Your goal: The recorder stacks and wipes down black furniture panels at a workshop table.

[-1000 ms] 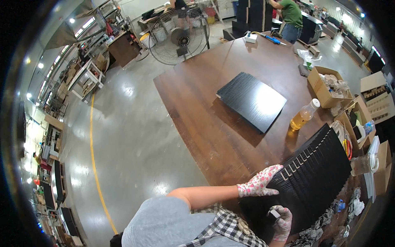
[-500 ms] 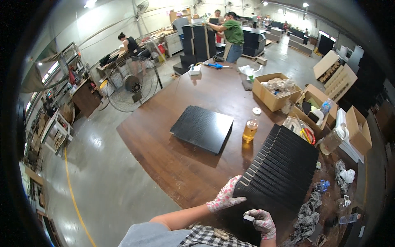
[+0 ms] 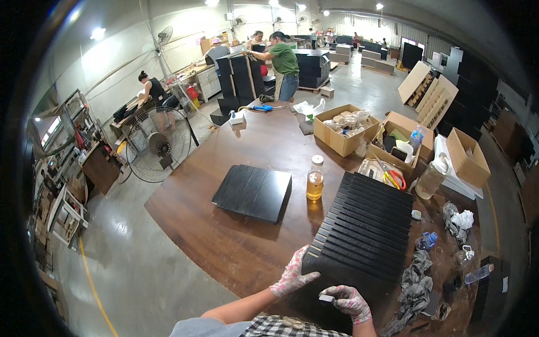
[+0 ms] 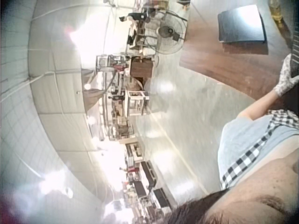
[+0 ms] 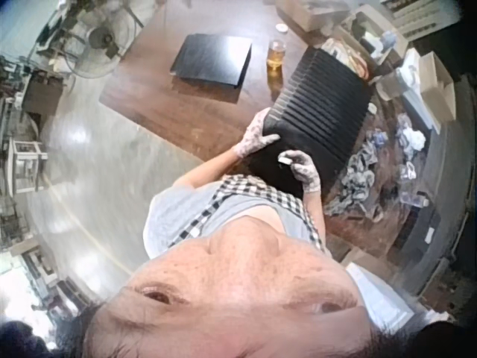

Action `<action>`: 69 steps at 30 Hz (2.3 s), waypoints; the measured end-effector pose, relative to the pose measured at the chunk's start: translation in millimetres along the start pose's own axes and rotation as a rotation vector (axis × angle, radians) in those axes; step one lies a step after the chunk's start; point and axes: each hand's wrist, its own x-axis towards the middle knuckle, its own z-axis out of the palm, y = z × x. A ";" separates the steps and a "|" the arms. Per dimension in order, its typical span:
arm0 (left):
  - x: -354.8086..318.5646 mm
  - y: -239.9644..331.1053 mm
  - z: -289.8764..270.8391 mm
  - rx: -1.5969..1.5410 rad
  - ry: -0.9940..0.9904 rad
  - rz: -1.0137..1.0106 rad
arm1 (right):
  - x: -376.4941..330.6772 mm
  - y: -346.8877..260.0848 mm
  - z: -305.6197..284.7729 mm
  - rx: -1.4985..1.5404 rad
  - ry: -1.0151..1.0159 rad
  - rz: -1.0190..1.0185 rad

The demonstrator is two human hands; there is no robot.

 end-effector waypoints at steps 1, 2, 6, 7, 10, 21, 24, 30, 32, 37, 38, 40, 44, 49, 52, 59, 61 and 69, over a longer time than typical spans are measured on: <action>0.3 2.2 -0.1 -0.005 0.000 -0.005 | -1.5 3.3 -3.5 0.015 0.015 -0.004; 1.2 2.7 0.0 -0.007 -0.005 0.000 | -2.8 4.9 -5.7 0.030 0.029 -0.008; 1.0 3.0 -0.8 0.001 -0.008 0.000 | -2.3 7.0 -3.6 0.080 0.033 -0.026; 0.8 2.6 -1.0 -0.002 -0.009 -0.009 | -2.3 7.5 -4.8 0.078 0.030 -0.020; 0.7 1.2 -0.9 -0.008 -0.006 0.002 | -2.3 6.8 -6.4 0.065 0.027 -0.002; -1.3 -0.1 0.7 -0.003 -0.003 -0.017 | -3.0 0.2 -1.7 0.040 0.028 0.061; -0.5 3.0 1.5 0.003 -0.002 -0.007 | -3.5 -1.3 -1.8 0.027 0.032 0.063; -2.3 11.4 0.5 0.011 -0.019 -0.113 | -1.5 -2.0 -6.8 0.020 -0.006 0.073; -3.6 19.1 -3.8 0.018 -0.001 -0.219 | 2.6 -1.2 -6.8 0.023 -0.011 0.045; -2.4 13.4 2.1 0.026 -0.034 -0.133 | 5.1 -4.9 0.1 -0.012 -0.033 0.043; 1.3 12.7 5.4 0.007 -0.043 -0.092 | 2.2 -2.8 -3.9 -0.061 -0.031 0.002; 9.2 8.7 14.9 -0.032 -0.047 -0.058 | -5.5 5.3 -29.1 -0.171 0.015 -0.011; -7.8 8.7 8.5 -0.065 0.045 -0.161 | 3.3 5.7 -17.8 -0.156 -0.140 0.150; -9.6 12.7 11.3 -0.058 0.106 -0.164 | 11.2 7.0 -24.5 -0.269 -0.159 0.191; -6.1 15.5 11.6 -0.057 0.105 -0.178 | 16.8 6.4 -26.2 -0.383 -0.138 0.185; -3.8 12.9 12.9 -0.080 0.104 -0.197 | 20.2 1.7 -30.1 -0.620 -0.093 0.155; -4.9 13.0 13.0 -0.079 0.105 -0.196 | 20.9 3.7 -29.6 -0.657 -0.083 0.146; -65.2 7.3 -2.8 0.122 0.292 -0.129 | 17.4 7.6 -36.8 -0.730 -0.055 0.137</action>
